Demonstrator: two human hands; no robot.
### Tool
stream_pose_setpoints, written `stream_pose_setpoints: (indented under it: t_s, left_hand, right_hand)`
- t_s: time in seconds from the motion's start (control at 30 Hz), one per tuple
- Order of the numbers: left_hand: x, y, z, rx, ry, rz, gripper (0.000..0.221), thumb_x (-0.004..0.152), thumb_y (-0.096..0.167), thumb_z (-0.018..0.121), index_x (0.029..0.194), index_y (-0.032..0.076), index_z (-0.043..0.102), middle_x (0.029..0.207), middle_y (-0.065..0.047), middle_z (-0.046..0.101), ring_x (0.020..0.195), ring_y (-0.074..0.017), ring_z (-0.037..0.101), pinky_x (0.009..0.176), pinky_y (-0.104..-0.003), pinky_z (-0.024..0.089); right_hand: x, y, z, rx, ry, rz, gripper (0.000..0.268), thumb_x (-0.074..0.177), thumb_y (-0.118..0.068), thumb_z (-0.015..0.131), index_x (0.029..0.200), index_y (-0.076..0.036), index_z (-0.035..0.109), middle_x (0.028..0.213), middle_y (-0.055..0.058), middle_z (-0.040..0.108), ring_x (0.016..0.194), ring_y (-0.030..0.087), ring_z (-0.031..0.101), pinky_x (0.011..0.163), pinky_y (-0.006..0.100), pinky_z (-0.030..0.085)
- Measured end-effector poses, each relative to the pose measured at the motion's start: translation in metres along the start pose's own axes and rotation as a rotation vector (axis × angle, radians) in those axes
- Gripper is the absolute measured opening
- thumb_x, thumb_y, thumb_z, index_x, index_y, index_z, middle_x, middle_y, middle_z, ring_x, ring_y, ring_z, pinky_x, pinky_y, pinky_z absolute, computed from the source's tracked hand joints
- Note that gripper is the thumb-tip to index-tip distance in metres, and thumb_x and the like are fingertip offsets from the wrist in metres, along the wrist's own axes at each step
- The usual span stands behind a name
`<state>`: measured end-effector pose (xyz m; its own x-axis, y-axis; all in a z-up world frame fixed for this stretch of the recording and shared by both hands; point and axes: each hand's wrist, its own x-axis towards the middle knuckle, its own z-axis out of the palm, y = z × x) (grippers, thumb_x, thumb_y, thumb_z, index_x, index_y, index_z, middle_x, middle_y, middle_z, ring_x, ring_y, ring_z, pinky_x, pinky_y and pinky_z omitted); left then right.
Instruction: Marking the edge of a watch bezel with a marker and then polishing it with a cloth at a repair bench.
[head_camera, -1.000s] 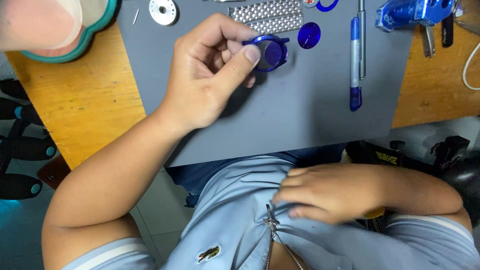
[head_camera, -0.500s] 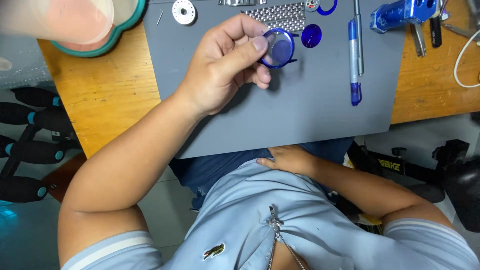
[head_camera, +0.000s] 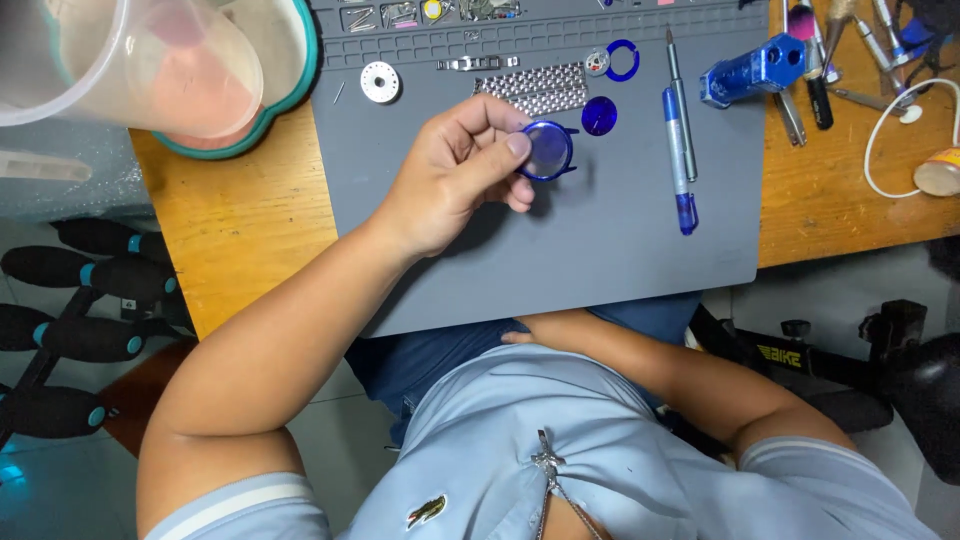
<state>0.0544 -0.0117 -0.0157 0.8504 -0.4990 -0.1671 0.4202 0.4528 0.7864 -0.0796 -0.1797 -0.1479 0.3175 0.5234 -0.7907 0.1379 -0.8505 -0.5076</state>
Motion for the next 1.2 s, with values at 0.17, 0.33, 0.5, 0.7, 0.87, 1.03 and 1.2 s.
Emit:
stream_pose_setpoints:
  t_s: [0.17,0.33,0.5,0.7,0.87,1.03,1.2]
  left_hand:
    - [0.004,-0.007,0.002,0.006,0.033,0.076,0.017,0.078,0.010,0.050,0.087,-0.005,0.048,0.064,-0.010,0.053,0.055,-0.0154,0.059,0.051,-0.024,0.054]
    - [0.005,-0.009,0.002,0.007,0.043,0.058,0.017,0.078,0.009,0.049,0.088,-0.005,0.047,0.065,-0.010,0.053,0.055,-0.0154,0.059,0.051,-0.024,0.054]
    - [0.006,-0.012,0.000,-0.022,0.046,0.035,0.017,0.078,0.009,0.049,0.088,-0.005,0.047,0.066,-0.010,0.053,0.056,-0.0159,0.059,0.052,-0.024,0.054]
    - [0.008,-0.013,-0.001,-0.031,0.052,0.028,0.017,0.078,0.009,0.050,0.088,-0.005,0.047,0.066,-0.009,0.052,0.056,-0.0161,0.059,0.052,-0.025,0.054]
    - [0.011,-0.016,-0.004,-0.051,0.038,0.039,0.020,0.078,0.009,0.049,0.091,-0.006,0.046,0.069,-0.013,0.053,0.058,-0.0175,0.060,0.055,-0.026,0.054]
    - [0.009,-0.013,-0.008,-0.024,-0.011,0.030,0.014,0.081,0.011,0.048,0.092,0.008,0.041,0.079,-0.011,0.054,0.070,-0.0185,0.059,0.068,-0.031,0.052]
    - [0.008,-0.013,-0.003,-0.007,-0.004,0.059,0.015,0.081,0.009,0.048,0.094,0.007,0.041,0.081,-0.010,0.053,0.074,-0.0186,0.058,0.072,-0.032,0.052]
  right_hand:
    - [0.003,0.005,0.002,-0.036,0.033,-0.121,0.043,0.080,-0.050,0.027,0.099,-0.017,0.048,0.092,0.011,0.057,0.082,0.022,0.056,0.071,0.028,0.046]
    - [-0.026,-0.042,-0.079,0.187,-0.188,0.032,0.064,0.075,-0.058,0.031,0.100,-0.003,0.051,0.097,0.018,0.055,0.090,0.027,0.054,0.074,0.034,0.046]
    - [-0.054,-0.035,-0.077,0.098,-0.054,0.013,0.049,0.073,-0.055,0.039,0.084,-0.009,0.052,0.078,0.012,0.058,0.075,0.024,0.057,0.063,0.031,0.047]
    - [-0.062,0.003,-0.031,0.058,0.068,-0.246,0.026,0.075,-0.037,0.045,0.061,-0.014,0.044,0.060,0.001,0.051,0.063,0.020,0.056,0.052,0.030,0.044]
    - [-0.060,0.003,-0.029,-0.001,0.105,-0.222,0.021,0.077,-0.031,0.041,0.066,-0.013,0.046,0.064,0.003,0.051,0.065,0.022,0.055,0.053,0.032,0.045]
    - [-0.070,-0.013,-0.036,-0.145,0.045,-0.240,0.021,0.079,-0.031,0.042,0.076,-0.011,0.047,0.073,0.005,0.050,0.066,0.025,0.054,0.051,0.038,0.045]
    - [-0.081,-0.038,-0.059,-0.244,0.043,-0.256,0.023,0.080,-0.032,0.043,0.083,-0.010,0.047,0.079,0.006,0.049,0.067,0.028,0.053,0.050,0.042,0.045]
